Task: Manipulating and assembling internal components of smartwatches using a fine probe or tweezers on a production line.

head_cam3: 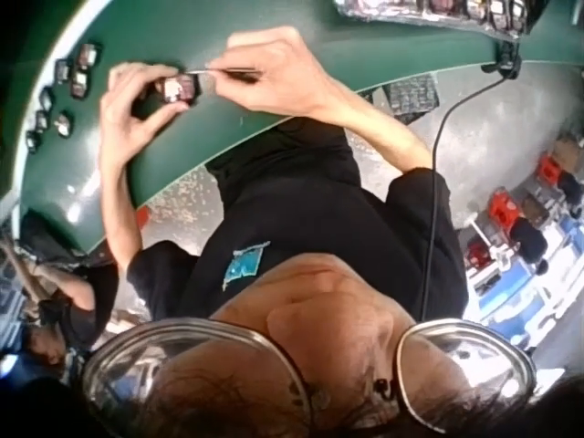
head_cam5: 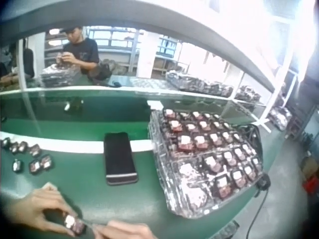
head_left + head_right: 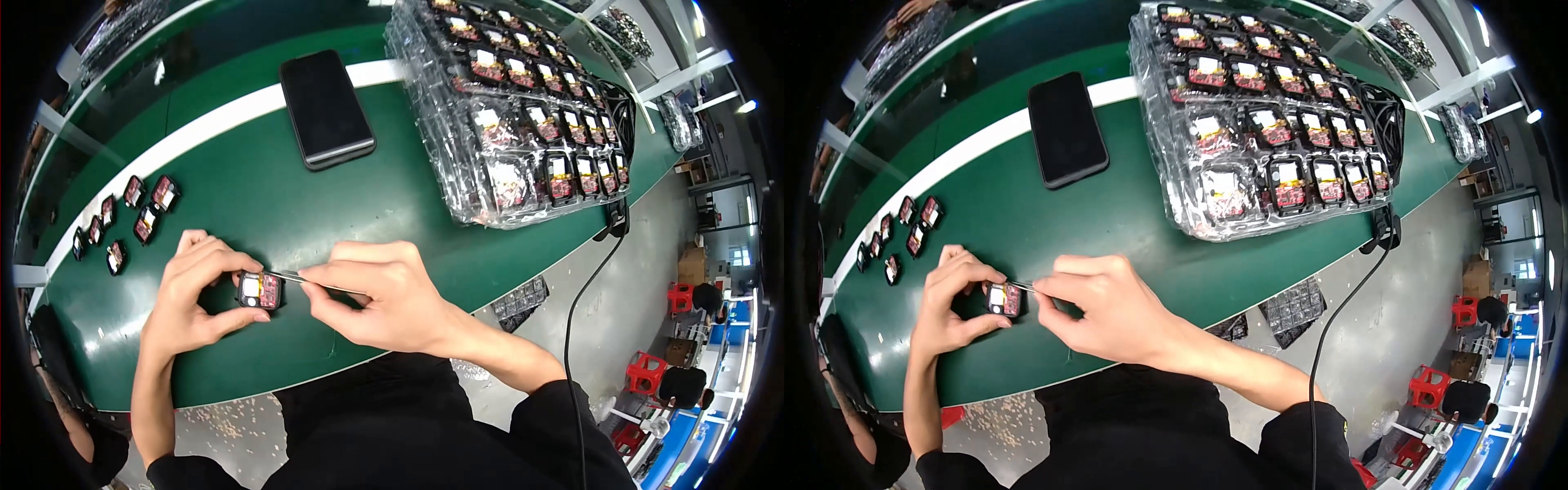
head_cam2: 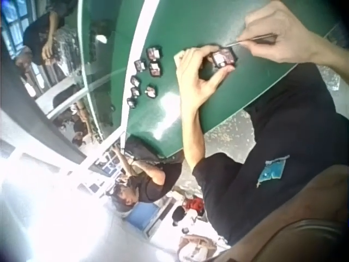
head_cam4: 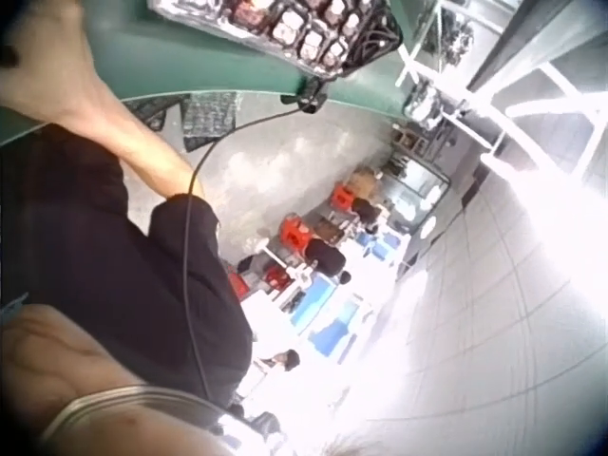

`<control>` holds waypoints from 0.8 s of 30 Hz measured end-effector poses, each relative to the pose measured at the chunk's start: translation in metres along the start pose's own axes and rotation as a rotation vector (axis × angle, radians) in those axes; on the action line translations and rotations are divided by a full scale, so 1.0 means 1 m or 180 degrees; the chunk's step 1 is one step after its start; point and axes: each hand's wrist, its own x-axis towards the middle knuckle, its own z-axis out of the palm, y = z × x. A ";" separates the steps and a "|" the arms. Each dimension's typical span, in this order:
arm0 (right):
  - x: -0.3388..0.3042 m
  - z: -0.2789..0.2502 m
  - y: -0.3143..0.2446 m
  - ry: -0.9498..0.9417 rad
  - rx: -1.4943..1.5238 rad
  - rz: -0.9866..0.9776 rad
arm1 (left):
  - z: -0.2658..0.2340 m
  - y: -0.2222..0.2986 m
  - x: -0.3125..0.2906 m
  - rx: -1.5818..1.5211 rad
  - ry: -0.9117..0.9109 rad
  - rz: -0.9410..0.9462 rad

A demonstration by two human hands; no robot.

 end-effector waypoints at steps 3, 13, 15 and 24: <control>-0.013 -0.017 -0.006 0.0320 -0.0035 0.0080 | 0.007 0.003 0.001 0.0269 0.0060 0.0191; -0.030 -0.043 -0.008 0.0543 0.0139 0.0632 | -0.016 0.035 0.088 -0.0364 0.0487 0.0470; -0.031 -0.046 -0.007 0.0588 0.0202 0.0769 | -0.014 0.053 0.147 -0.0355 0.0251 0.0883; -0.032 -0.038 -0.013 0.0613 0.0213 0.0656 | 0.003 0.064 0.251 -0.0023 -0.0386 0.1608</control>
